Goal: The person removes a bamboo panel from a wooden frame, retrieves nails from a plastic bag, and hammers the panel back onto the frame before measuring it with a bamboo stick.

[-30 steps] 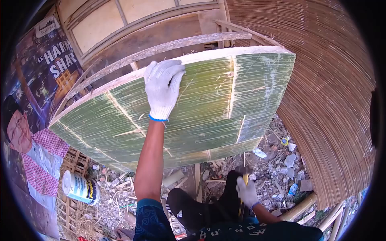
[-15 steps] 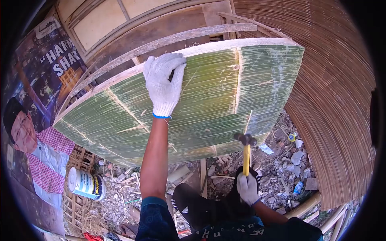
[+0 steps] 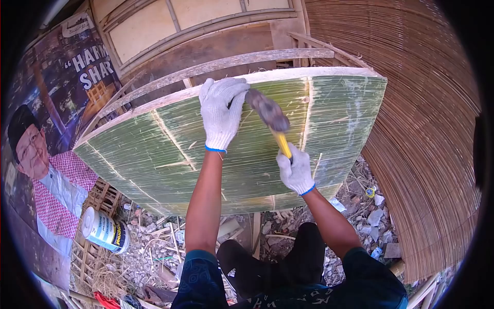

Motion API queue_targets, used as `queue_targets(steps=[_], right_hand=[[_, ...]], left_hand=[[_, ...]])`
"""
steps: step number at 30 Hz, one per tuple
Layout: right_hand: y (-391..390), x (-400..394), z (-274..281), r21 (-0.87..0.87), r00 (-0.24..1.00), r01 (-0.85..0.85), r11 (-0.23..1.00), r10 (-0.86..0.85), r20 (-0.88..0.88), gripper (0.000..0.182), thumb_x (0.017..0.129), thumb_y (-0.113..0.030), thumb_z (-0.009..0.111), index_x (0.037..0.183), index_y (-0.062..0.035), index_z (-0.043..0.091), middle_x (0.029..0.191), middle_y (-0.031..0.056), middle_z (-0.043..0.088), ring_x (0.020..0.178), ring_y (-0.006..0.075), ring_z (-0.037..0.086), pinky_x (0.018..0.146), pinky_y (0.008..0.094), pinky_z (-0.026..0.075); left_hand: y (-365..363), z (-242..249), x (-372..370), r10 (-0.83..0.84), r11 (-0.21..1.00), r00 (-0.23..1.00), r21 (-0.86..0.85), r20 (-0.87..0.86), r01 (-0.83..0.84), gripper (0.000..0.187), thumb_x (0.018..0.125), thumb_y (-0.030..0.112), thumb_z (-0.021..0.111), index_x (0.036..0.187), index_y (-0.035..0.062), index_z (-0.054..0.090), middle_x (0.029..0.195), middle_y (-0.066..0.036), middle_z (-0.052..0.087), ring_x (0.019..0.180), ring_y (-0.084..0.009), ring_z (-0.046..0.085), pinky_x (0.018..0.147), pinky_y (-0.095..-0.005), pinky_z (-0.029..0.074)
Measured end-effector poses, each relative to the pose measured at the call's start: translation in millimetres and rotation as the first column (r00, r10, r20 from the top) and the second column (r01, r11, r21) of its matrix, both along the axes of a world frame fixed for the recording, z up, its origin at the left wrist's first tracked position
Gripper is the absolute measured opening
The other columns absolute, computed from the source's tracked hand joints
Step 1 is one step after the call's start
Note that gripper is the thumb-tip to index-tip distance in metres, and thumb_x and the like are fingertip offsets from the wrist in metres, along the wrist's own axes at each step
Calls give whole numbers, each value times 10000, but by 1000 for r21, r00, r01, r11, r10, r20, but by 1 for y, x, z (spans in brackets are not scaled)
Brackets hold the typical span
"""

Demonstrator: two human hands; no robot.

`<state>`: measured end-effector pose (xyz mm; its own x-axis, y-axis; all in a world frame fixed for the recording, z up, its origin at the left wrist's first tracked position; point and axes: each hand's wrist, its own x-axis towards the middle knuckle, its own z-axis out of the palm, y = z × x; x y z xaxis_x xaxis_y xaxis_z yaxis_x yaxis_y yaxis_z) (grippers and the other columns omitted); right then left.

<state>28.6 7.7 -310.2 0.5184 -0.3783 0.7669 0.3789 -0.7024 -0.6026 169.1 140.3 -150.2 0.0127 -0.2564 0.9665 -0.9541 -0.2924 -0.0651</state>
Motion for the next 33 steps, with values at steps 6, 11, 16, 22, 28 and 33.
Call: queue_targets(steps=[6, 11, 16, 22, 28, 33], right_hand=[[16, -1, 1, 66, 990, -77, 995, 69, 122, 423, 1006, -423, 544, 879, -22, 590, 561, 120, 515, 479, 310, 565, 516, 426, 457], [16, 5, 10, -4, 995, 63, 998, -63, -73, 364, 993, -384, 570, 863, -45, 583, 595, 139, 533, 515, 333, 591, 533, 423, 477], [24, -1, 1, 65, 989, -43, 997, 33, 144, 286, 975, -300, 601, 877, -31, 590, 623, 166, 527, 525, 360, 568, 551, 434, 469], [25, 3, -2, 72, 1000, 25, 997, -25, 1, 243, 962, -260, 594, 851, -43, 593, 589, 174, 490, 520, 385, 552, 548, 445, 463], [20, 3, 9, -207, 986, 164, 965, -156, 52, 104, 957, -214, 617, 918, -119, 619, 728, 136, 539, 594, 357, 600, 504, 461, 466], [26, -17, 8, -101, 988, 152, 983, -151, 25, 101, 934, -202, 636, 934, -101, 632, 694, 134, 548, 581, 366, 602, 519, 450, 478]], left_hand=[[3, -2, -3, -39, 999, 998, -2, -44, 39, 125, 901, 155, 703, 991, 115, 780, 1091, -64, 757, 1126, -252, 665, 1159, -456, 325], [1, -2, -1, 7, 1000, 1000, -19, -14, -7, 94, 889, 159, 732, 964, 132, 781, 1046, -51, 757, 1097, -261, 674, 1143, -467, 349], [1, -4, -1, -38, 999, 999, -35, -27, 37, 99, 894, 159, 725, 974, 129, 776, 1049, -51, 758, 1101, -260, 672, 1133, -466, 354], [3, -4, -4, -19, 999, 999, -31, -25, 19, 92, 903, 159, 721, 976, 137, 771, 1039, -46, 757, 1095, -250, 676, 1135, -466, 354], [1, -5, 1, -47, 999, 996, -20, -72, 46, 167, 898, 105, 674, 1034, 121, 769, 1101, -59, 755, 1144, -265, 659, 1173, -465, 311], [4, -3, -5, -71, 997, 996, -44, -61, 69, 106, 914, 147, 690, 978, 120, 770, 1054, -65, 752, 1096, -268, 671, 1150, -475, 338]])
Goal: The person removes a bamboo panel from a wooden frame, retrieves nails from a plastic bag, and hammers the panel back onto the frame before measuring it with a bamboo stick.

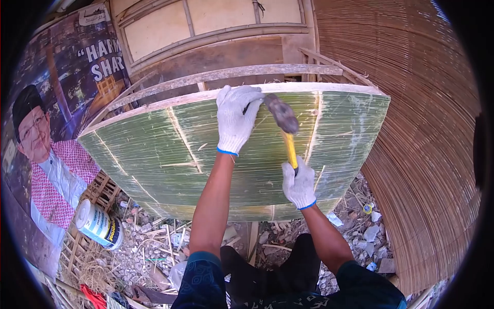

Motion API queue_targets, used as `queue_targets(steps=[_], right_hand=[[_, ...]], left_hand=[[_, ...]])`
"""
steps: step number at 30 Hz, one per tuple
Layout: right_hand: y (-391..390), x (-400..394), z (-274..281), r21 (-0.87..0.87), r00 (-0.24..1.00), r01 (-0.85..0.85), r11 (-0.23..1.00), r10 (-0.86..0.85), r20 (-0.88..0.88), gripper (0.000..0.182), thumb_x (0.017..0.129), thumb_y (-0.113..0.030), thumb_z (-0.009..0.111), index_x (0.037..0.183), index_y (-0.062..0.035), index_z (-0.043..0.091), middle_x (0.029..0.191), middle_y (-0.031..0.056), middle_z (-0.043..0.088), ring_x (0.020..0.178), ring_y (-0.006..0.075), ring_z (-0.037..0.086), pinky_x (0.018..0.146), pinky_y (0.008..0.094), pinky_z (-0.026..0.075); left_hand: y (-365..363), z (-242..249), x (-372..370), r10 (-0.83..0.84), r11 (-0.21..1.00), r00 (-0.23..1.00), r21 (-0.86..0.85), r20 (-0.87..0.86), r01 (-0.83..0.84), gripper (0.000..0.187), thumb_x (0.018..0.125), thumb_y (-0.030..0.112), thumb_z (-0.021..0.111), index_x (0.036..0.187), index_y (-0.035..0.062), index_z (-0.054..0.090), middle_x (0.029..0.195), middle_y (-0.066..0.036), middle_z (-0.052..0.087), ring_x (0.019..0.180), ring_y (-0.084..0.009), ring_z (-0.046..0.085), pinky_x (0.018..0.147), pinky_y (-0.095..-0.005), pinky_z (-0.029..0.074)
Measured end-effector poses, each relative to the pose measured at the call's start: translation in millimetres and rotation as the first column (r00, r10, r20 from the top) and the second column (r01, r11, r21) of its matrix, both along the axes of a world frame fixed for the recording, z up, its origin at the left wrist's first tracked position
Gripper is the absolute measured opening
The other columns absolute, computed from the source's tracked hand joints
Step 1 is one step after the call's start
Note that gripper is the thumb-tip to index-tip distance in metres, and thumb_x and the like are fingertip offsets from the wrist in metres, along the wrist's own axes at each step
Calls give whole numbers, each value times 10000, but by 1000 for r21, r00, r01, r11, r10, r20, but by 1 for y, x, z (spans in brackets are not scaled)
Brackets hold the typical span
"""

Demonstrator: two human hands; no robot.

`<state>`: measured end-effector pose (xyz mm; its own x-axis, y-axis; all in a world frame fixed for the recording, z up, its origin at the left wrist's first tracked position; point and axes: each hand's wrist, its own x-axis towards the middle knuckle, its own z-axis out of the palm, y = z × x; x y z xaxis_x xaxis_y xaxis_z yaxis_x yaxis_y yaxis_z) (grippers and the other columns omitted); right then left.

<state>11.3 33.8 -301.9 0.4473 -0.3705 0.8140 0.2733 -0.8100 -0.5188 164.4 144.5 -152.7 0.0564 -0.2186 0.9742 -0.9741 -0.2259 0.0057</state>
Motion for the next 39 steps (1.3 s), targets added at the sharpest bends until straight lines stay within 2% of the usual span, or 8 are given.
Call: queue_targets(steps=[5, 11, 18, 23, 27, 28, 37, 39], right_hand=[[-8, -4, -8, 10, 980, -69, 998, 66, 189, 197, 878, -230, 677, 889, -39, 628, 649, 138, 606, 575, 388, 622, 553, 420, 502], [-6, -3, -6, 179, 998, -13, 984, 1, 65, 247, 946, -304, 581, 918, -71, 659, 732, 51, 585, 696, 203, 612, 669, 374, 490], [-8, 7, 11, -2, 983, 142, 990, -142, -117, 205, 881, -230, 667, 837, -50, 578, 582, 158, 528, 481, 383, 547, 493, 445, 457], [-3, -7, 4, -44, 995, 37, 998, -33, 90, 293, 959, -324, 576, 865, -48, 607, 615, 97, 558, 529, 266, 571, 513, 396, 429], [-34, 26, -32, 463, 955, -290, 837, 221, 199, 402, 1005, -427, 546, 795, -85, 582, 629, 15, 559, 563, 170, 528, 501, 332, 383], [-37, 28, -20, 23, 999, -49, 999, 49, 16, 456, 1025, -484, 533, 825, -77, 582, 615, 23, 559, 548, 186, 535, 500, 345, 379], [-43, 27, -24, 19, 890, -313, 950, 286, 356, 373, 1007, -387, 581, 894, -32, 606, 627, 32, 526, 558, 197, 553, 519, 332, 432], [-33, 22, -11, -272, 982, 106, 956, -59, 177, 312, 1002, -340, 596, 920, -40, 630, 645, 107, 597, 531, 319, 576, 539, 380, 453]], left_hand=[[12, 26, 7, -133, 989, 968, 42, -213, 145, 314, 949, 183, 654, 1236, 62, 694, 1162, -139, 731, 1163, -373, 639, 1029, -416, 477], [21, 86, 26, 492, 700, 866, 633, -91, -331, 573, 1046, 482, 387, 974, 51, 758, 940, -223, 731, 931, -404, 701, 852, -523, 542], [20, 70, 30, 510, 709, 860, 564, 5, -424, 609, 1062, 384, 335, 801, 15, 742, 821, -239, 724, 774, -420, 721, 745, -524, 587], [16, 63, 39, 498, 744, 867, 506, 15, -436, 583, 1054, 359, 358, 784, 19, 746, 785, -224, 723, 740, -414, 720, 715, -516, 596], [16, 63, 38, 507, 755, 861, 503, -41, -420, 539, 1046, 355, 372, 836, 50, 762, 814, -195, 737, 772, -398, 727, 725, -527, 596], [16, 62, 35, 503, 749, 864, 511, -23, -422, 530, 1046, 353, 371, 853, 56, 765, 827, -196, 739, 779, -399, 727, 730, -528, 596], [22, 69, 24, 519, 739, 852, 534, -61, -412, 513, 1040, 349, 367, 910, 62, 772, 886, -202, 747, 829, -406, 730, 773, -528, 595], [20, 70, 25, 520, 731, 848, 564, -97, -384, 520, 1040, 350, 365, 908, 54, 772, 893, -203, 747, 838, -403, 731, 781, -527, 594]])
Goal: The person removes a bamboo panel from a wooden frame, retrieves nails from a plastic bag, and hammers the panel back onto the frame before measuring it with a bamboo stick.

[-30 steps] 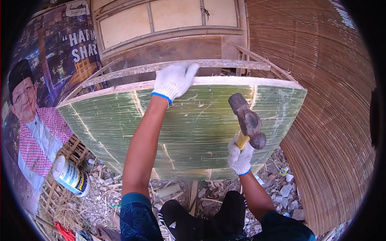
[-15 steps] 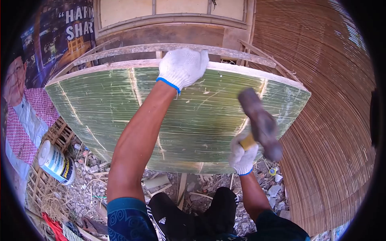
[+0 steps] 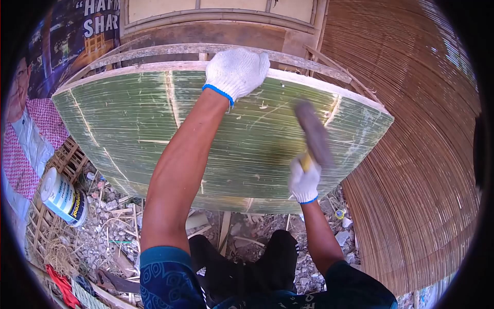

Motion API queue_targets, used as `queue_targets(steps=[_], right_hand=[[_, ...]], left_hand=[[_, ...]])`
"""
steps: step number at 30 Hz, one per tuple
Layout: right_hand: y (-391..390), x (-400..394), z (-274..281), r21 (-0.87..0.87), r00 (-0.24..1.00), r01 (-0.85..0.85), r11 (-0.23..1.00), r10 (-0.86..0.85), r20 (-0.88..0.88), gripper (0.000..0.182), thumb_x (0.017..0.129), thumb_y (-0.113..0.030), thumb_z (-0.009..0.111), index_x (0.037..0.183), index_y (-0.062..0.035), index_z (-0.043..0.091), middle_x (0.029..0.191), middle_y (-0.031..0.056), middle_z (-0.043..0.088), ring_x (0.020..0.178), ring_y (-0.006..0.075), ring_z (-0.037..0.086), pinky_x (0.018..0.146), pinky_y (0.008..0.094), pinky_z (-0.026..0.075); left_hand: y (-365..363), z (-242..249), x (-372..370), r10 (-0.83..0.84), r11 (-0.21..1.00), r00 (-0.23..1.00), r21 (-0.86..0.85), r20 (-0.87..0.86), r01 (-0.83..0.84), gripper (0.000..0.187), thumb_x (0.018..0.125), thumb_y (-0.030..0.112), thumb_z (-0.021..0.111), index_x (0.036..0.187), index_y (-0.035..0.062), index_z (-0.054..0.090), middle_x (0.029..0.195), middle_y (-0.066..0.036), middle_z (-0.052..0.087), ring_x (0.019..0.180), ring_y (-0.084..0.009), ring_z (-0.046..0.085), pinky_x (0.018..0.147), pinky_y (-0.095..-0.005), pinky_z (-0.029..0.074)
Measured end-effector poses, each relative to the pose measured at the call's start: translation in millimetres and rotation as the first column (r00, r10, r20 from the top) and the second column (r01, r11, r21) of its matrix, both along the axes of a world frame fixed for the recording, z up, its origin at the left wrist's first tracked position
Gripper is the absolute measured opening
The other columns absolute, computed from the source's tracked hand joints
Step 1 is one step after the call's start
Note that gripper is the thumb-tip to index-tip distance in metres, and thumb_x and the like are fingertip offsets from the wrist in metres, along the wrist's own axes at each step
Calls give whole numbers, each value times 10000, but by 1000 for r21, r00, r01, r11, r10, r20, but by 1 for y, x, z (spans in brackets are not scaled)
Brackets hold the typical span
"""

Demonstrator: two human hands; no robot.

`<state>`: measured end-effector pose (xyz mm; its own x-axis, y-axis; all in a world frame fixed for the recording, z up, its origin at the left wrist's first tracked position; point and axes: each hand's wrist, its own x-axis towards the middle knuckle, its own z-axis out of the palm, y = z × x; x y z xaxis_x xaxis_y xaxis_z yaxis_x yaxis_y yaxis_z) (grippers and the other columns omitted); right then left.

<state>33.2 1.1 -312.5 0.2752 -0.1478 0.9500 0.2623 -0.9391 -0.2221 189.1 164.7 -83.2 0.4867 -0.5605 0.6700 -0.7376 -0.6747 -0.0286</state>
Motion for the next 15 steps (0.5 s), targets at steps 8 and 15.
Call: queue_targets(steps=[8, 15], right_hand=[[7, -21, -8, -26, 979, -201, 979, 201, 21, 365, 997, -369, 597, 826, -46, 586, 595, 68, 543, 515, 224, 561, 496, 369, 442], [25, -8, 20, 294, 937, 188, 937, -82, -339, 322, 1004, -312, 577, 921, -2, 599, 632, 203, 556, 547, 394, 572, 541, 461, 431]], left_hand=[[0, 1, 0, -10, 999, 1000, -54, -14, 9, 535, 1043, 364, 356, 920, 62, 779, 926, -193, 752, 865, -400, 730, 796, -531, 590], [-3, -11, 8, -63, 995, 997, -75, 34, 65, 485, 1030, 337, 378, 933, 96, 787, 923, -182, 756, 856, -409, 732, 791, -541, 586]])
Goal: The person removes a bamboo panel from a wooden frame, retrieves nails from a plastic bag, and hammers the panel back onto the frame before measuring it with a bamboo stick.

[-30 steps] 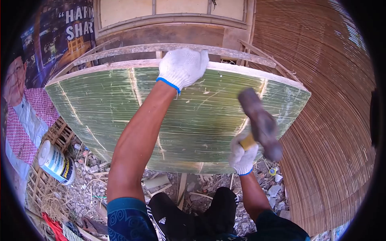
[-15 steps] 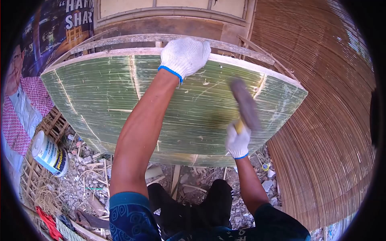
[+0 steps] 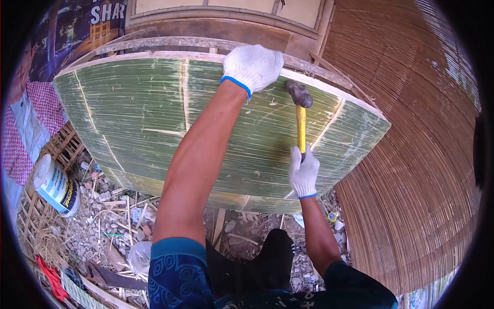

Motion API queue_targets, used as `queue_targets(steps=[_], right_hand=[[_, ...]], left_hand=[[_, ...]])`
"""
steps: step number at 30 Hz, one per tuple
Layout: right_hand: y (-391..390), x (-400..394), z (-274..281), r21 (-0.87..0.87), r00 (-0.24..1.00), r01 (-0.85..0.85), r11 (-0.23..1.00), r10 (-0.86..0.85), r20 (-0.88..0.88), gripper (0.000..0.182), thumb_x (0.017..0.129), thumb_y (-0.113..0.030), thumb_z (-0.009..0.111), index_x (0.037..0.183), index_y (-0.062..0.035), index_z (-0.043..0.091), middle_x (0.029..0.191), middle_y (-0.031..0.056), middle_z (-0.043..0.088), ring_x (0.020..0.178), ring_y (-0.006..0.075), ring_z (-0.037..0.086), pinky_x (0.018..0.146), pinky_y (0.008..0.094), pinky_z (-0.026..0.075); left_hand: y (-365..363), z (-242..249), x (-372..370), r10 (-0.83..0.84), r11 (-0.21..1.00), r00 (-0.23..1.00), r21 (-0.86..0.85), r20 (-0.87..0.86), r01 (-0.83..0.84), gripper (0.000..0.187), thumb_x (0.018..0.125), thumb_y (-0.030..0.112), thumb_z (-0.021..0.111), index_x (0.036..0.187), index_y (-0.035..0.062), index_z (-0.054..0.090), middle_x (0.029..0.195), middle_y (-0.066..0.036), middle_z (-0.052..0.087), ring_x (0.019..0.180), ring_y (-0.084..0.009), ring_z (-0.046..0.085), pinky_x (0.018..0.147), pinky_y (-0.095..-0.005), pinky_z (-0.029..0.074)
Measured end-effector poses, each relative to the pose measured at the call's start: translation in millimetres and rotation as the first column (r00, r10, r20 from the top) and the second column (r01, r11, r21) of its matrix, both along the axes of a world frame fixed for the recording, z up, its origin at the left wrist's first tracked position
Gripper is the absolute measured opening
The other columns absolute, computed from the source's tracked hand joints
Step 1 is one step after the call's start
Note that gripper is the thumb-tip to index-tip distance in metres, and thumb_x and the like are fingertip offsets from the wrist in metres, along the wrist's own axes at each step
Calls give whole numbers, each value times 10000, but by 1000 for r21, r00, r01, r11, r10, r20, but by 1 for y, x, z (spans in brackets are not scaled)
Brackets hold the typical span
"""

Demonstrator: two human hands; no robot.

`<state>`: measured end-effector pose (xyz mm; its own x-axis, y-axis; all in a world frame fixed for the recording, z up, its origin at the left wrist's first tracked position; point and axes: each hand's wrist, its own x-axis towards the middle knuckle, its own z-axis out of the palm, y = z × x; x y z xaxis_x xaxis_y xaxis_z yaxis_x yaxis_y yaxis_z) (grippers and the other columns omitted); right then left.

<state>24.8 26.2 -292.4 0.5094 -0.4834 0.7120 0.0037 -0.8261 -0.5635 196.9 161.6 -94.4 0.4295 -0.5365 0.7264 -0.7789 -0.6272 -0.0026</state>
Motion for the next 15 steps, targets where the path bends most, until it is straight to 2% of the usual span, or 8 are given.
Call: queue_targets(steps=[2, 3, 6, 8, 9, 10, 11, 15], right_hand=[[-2, -15, -6, -47, 999, 24, 999, -23, 40, 368, 1010, -366, 574, 920, -10, 597, 630, 200, 556, 540, 381, 576, 538, 464, 432], [-3, -15, -9, -150, 977, 11, 989, 21, 212, 426, 1014, -429, 569, 865, -29, 561, 581, 152, 523, 485, 293, 526, 484, 421, 398], [-9, -11, 5, -348, 652, -512, 785, 620, 437, 420, 1015, -408, 565, 786, -61, 507, 557, 72, 469, 485, 188, 471, 452, 347, 352], [-22, 13, 2, -463, 650, -295, 836, 531, 544, 402, 1011, -383, 597, 786, -59, 521, 558, 76, 471, 490, 205, 471, 456, 355, 350], [-25, 17, -1, -266, 891, -183, 946, 274, 362, 372, 1009, -362, 593, 818, -46, 551, 572, 113, 497, 498, 256, 492, 479, 391, 377], [-25, 20, 0, -111, 995, -2, 994, 13, 101, 347, 1007, -342, 589, 850, -33, 582, 585, 150, 524, 505, 307, 513, 503, 428, 403], [-23, 14, 3, -90, 999, 44, 995, -41, 30, 315, 975, -322, 609, 879, -24, 583, 626, 222, 572, 599, 433, 621, 575, 482, 472], [-17, -13, -8, -76, 975, 16, 997, 1, 220, 377, 998, -383, 539, 914, -21, 601, 614, 140, 542, 517, 284, 539, 546, 416, 431]], left_hand=[[2, 5, 1, 9, 1000, 1000, -23, 10, -9, 479, 1027, 325, 376, 929, 102, 788, 928, -181, 756, 858, -408, 734, 796, -544, 584], [3, 7, 0, 8, 1000, 1000, -6, -18, -8, 477, 1020, 323, 376, 929, 106, 791, 937, -186, 756, 868, -410, 735, 809, -550, 580], [4, 8, -2, -16, 1000, 998, -23, -57, 15, 509, 1016, 321, 339, 922, 23, 742, 921, -236, 733, 852, -427, 720, 801, -536, 579], [7, 10, -4, 2, 1000, 999, -7, -48, -3, 479, 1011, 323, 370, 932, 79, 774, 948, -205, 749, 876, -424, 727, 820, -544, 577], [5, 9, -6, 5, 1000, 999, 2, -48, -5, 466, 1009, 325, 385, 936, 107, 790, 961, -189, 756, 888, -423, 731, 829, -549, 577], [1, 7, -6, 4, 1000, 998, -6, -56, -4, 463, 1008, 321, 385, 943, 108, 790, 970, -189, 756, 894, -421, 731, 832, -546, 577], [0, 7, -5, 7, 1000, 999, -20, -51, -8, 459, 1007, 318, 385, 949, 108, 790, 979, -189, 756, 899, -420, 731, 835, -543, 577], [7, 5, -9, 9, 1000, 999, -18, -40, -9, 446, 1000, 304, 391, 964, 103, 787, 993, -199, 751, 908, -406, 733, 830, -538, 581]])
